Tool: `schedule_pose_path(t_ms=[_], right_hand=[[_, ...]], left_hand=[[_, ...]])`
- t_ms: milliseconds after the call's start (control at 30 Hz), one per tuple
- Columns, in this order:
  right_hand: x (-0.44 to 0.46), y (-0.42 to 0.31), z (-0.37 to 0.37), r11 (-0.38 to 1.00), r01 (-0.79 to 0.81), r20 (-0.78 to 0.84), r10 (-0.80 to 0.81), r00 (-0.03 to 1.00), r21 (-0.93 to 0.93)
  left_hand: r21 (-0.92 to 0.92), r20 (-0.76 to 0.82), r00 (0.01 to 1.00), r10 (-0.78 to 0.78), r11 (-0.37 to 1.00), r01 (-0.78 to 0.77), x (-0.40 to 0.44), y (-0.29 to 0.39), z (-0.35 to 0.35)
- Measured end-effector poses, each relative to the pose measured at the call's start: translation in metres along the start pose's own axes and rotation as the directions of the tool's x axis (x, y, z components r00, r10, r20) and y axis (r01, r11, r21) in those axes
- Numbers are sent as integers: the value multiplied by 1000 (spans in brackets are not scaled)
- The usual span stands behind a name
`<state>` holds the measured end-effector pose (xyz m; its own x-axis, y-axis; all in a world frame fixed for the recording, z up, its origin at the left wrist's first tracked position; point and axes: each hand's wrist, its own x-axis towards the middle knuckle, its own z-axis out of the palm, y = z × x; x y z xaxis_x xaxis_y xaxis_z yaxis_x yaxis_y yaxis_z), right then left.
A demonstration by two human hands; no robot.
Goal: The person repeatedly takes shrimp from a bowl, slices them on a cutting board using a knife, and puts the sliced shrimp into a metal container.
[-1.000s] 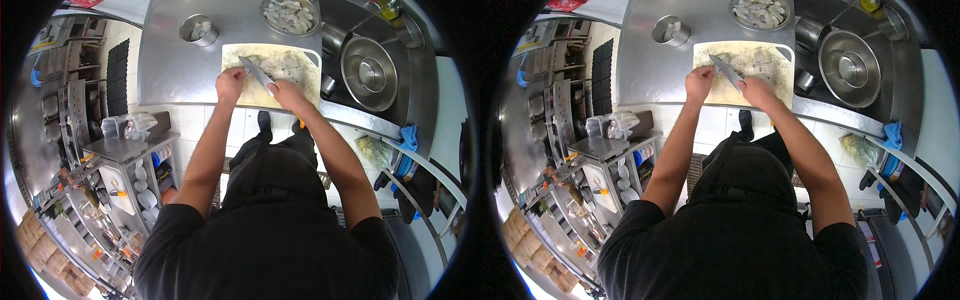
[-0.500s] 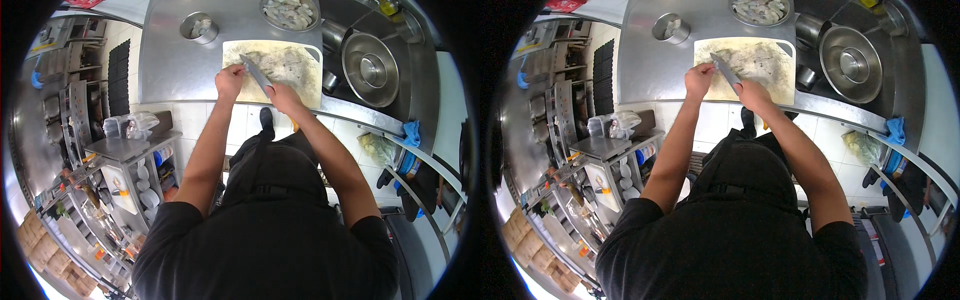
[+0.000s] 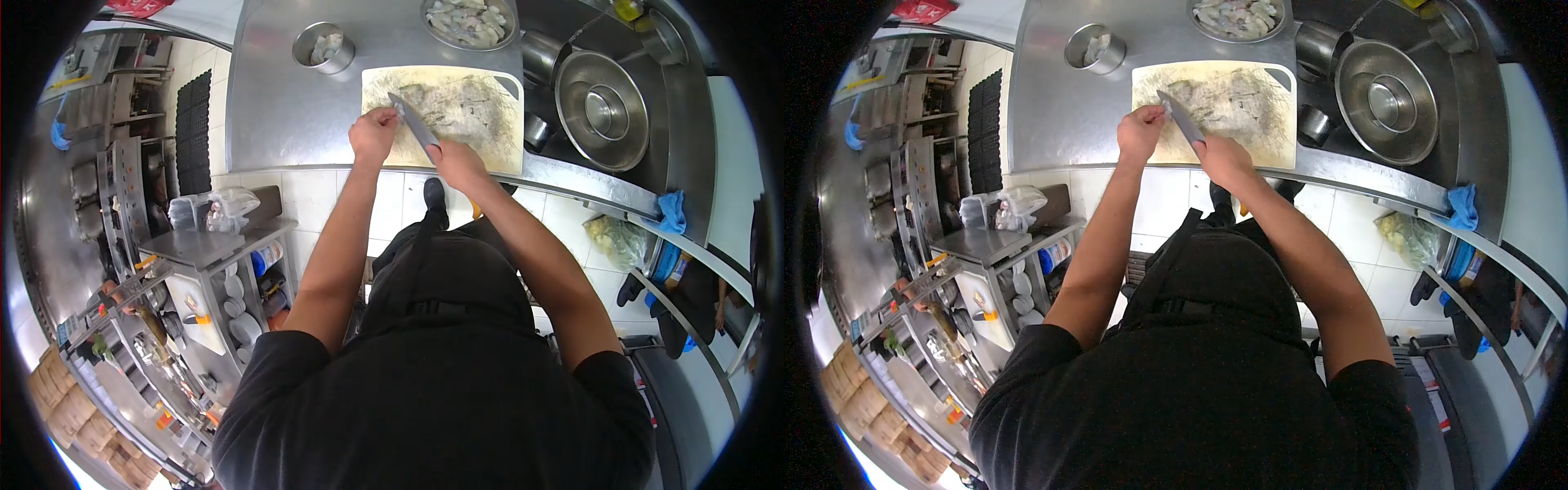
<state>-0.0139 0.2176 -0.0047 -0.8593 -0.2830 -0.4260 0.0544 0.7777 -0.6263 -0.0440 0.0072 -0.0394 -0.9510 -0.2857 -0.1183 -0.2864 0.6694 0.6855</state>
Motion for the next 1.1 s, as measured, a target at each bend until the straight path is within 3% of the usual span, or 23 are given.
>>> schedule_pose_path(t_ms=[400, 600, 700, 800, 900, 1000, 1100], right_hand=[[-39, -1, 19, 998, -28, -30, 26, 999, -59], [-58, 1, 10, 995, -24, 18, 26, 1000, -100], [-72, -3, -4, 981, -92, 107, 111, 988, -168], [-83, 7, -12, 982, -33, 95, 51, 994, -185], [-83, 6, -23, 977, -62, 52, 74, 996, -205], [-68, 4, -28, 962, -43, -29, 37, 999, -269], [-54, -8, -39, 942, 13, -46, -30, 998, -336]], left_hand=[[-10, -33, 993, -113, 994, 113, -9, 6, -1], [-8, -55, 990, -127, 992, 127, -12, 10, -2], [8, -65, 990, -128, 992, 129, -12, 6, -1], [-63, -44, 994, -99, 993, 96, -11, 4, -2], [-81, -5, 999, 46, 996, -46, -2, 0, -5], [54, 45, 967, 250, 966, -252, 7, -1, -4], [62, 102, 977, 187, 979, -194, 14, 0, -6]])
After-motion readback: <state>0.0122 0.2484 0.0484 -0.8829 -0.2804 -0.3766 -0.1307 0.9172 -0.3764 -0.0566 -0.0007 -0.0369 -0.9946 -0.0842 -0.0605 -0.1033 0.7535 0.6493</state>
